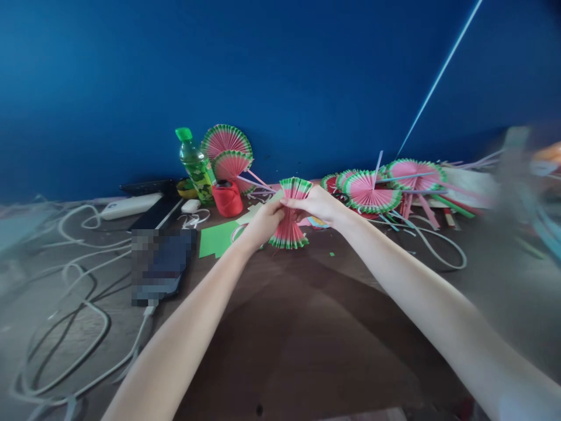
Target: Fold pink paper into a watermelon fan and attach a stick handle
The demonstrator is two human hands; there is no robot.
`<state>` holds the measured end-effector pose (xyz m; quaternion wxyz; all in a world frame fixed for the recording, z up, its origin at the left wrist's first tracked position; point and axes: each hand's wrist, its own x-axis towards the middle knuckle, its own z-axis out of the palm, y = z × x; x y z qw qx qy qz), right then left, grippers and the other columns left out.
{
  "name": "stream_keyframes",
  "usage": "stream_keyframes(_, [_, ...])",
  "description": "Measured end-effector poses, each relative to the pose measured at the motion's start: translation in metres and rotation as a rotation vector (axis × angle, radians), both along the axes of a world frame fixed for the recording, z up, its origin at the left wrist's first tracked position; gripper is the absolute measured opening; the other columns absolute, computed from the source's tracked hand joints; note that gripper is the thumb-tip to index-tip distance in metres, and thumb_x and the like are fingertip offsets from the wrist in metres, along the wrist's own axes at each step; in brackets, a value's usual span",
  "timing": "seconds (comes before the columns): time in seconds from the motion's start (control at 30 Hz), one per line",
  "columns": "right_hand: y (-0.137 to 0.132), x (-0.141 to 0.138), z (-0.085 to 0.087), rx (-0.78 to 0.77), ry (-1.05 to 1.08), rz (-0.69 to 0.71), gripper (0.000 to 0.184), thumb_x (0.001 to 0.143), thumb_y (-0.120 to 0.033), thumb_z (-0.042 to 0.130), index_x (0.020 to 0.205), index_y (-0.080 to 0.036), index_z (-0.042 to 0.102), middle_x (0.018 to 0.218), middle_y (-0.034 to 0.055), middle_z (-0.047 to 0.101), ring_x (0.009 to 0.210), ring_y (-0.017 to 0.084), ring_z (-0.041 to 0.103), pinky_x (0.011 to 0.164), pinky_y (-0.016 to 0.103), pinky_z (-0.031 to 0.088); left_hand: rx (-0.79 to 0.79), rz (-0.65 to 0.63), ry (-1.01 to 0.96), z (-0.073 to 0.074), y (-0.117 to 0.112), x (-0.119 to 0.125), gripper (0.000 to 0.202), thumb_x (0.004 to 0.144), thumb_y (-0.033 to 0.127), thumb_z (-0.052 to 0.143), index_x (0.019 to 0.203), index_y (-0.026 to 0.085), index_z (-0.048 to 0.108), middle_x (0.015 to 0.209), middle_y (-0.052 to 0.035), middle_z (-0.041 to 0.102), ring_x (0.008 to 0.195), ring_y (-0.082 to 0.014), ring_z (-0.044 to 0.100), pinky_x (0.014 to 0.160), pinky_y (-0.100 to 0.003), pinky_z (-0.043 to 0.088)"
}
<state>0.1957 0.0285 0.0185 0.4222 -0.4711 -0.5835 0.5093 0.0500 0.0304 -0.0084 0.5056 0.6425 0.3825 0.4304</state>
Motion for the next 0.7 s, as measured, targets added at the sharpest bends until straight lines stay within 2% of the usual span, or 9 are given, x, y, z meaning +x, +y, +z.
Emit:
stream_keyframes(0.13, [0.002, 0.001, -0.003, 0.004, 0.11, 0.025, 0.022, 0.055, -0.028, 0.078, 0.063, -0.014, 0.063, 0.061, 0.0031, 0.065, 0.057, 0.014, 0.062, 0.062, 0.032, 0.056, 0.152, -0.105, 0.143, 0.005, -0.004, 0.0, 0.017, 0.069, 0.014, 0.057, 0.086, 0.015, 0.061, 0.081, -0.0024, 0.061, 0.083, -0.0177, 0.053, 0.08, -0.031, 0.041])
stream_keyframes(0.23, [0.002, 0.002, -0.001, 0.017, 0.206, 0.146, 0.025, 0.055, -0.024, 0.079, 0.071, -0.014, 0.063, 0.069, 0.0031, 0.067, 0.065, 0.015, 0.064, 0.07, 0.035, 0.056, 0.216, -0.123, 0.142, 0.001, 0.001, -0.004, 0.023, 0.068, 0.017, 0.061, 0.091, 0.015, 0.059, 0.082, -0.0024, 0.061, 0.082, -0.0172, 0.054, 0.078, -0.03, 0.042])
stream_keyframes(0.3, [-0.001, 0.003, 0.003, -0.014, 0.224, 0.2, 0.025, 0.057, -0.02, 0.078, 0.074, -0.013, 0.062, 0.071, 0.0042, 0.067, 0.067, 0.016, 0.064, 0.073, 0.036, 0.056, 0.225, -0.124, 0.138, -0.002, 0.006, -0.007, 0.023, 0.07, 0.019, 0.06, 0.092, 0.015, 0.058, 0.082, -0.0024, 0.06, 0.081, -0.0167, 0.055, 0.078, -0.03, 0.042])
stream_keyframes(0.37, [-0.004, 0.004, 0.008, -0.06, 0.221, 0.193, 0.024, 0.057, -0.016, 0.077, 0.073, -0.012, 0.06, 0.071, 0.0047, 0.067, 0.068, 0.016, 0.065, 0.075, 0.036, 0.055, 0.213, -0.143, 0.141, -0.002, 0.01, -0.011, 0.022, 0.071, 0.018, 0.058, 0.092, 0.014, 0.058, 0.083, -0.0028, 0.061, 0.082, -0.0163, 0.056, 0.078, -0.03, 0.042])
stream_keyframes(0.47, [-0.006, 0.005, 0.011, -0.068, 0.221, 0.191, 0.025, 0.055, -0.013, 0.077, 0.073, -0.013, 0.058, 0.071, 0.0037, 0.066, 0.07, 0.016, 0.065, 0.075, 0.036, 0.055, 0.178, -0.169, 0.115, 0.004, 0.011, -0.015, 0.024, 0.069, 0.016, 0.06, 0.092, 0.013, 0.058, 0.086, -0.004, 0.063, 0.084, -0.0164, 0.057, 0.08, -0.03, 0.043])
stream_keyframes(0.6, [0.001, 0.006, 0.006, 0.15, 0.08, 0.154, 0.03, 0.056, -0.017, 0.075, 0.083, -0.015, 0.061, 0.085, 0.004, 0.065, 0.074, 0.016, 0.062, 0.071, 0.034, 0.054, 0.057, -0.208, 0.018, 0.014, 0.005, -0.016, 0.041, 0.067, 0.01, 0.06, 0.108, 0.016, 0.055, 0.092, -0.0057, 0.066, 0.09, -0.0184, 0.06, 0.081, -0.032, 0.044])
stream_keyframes(0.7, [0.006, 0.009, 0.002, 0.301, -0.055, 0.122, 0.033, 0.058, -0.021, 0.073, 0.09, -0.017, 0.062, 0.094, 0.005, 0.064, 0.083, 0.017, 0.06, 0.073, 0.031, 0.05, -0.061, -0.229, -0.021, 0.017, 0.0, -0.014, 0.06, 0.069, 0.006, 0.058, 0.125, 0.019, 0.042, 0.092, -0.0078, 0.067, 0.09, -0.0208, 0.063, 0.081, -0.038, 0.045])
